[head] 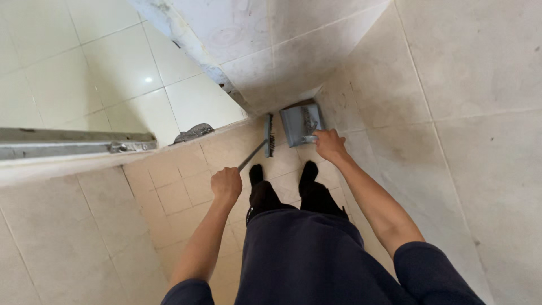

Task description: The person sweeps a tiled floor using a broom and dustpan, gathering debris into the dustpan. They move systematically across the floor, sweeping along the walls and corners.

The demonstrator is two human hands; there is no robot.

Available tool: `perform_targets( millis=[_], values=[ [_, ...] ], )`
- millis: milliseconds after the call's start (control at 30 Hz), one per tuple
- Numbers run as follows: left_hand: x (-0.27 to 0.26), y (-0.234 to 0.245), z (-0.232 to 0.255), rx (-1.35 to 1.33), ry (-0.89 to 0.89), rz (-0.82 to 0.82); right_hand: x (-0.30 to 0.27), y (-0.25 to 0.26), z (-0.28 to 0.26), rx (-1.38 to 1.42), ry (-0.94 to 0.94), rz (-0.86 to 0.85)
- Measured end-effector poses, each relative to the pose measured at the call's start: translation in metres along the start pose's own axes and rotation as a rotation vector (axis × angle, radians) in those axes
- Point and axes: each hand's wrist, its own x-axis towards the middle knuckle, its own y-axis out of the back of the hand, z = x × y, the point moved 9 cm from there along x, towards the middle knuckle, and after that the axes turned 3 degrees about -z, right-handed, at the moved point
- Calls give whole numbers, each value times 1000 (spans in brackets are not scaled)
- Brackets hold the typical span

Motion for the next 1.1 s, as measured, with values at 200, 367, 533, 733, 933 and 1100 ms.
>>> perform_targets(
  millis=[200,367,533,733,933,1100],
  values=[
    [40,4,-31,118,-164,-1,-40,-35,0,183,-168,143],
    [68,24,-33,223,-262,-72,-79,-61,7,311,-347,272],
    [87,37,0,320,-413,7,-121,-96,32,440,-490,433],
    [104,36,70,497,-565,107,-158,-130,84,608,-720,550],
    [118,36,116,650,-696,107,-164,-138,119,640,-810,621],
    [136,37,133,762,-635,-11,-162,-134,138,670,-865,577]
  ],
)
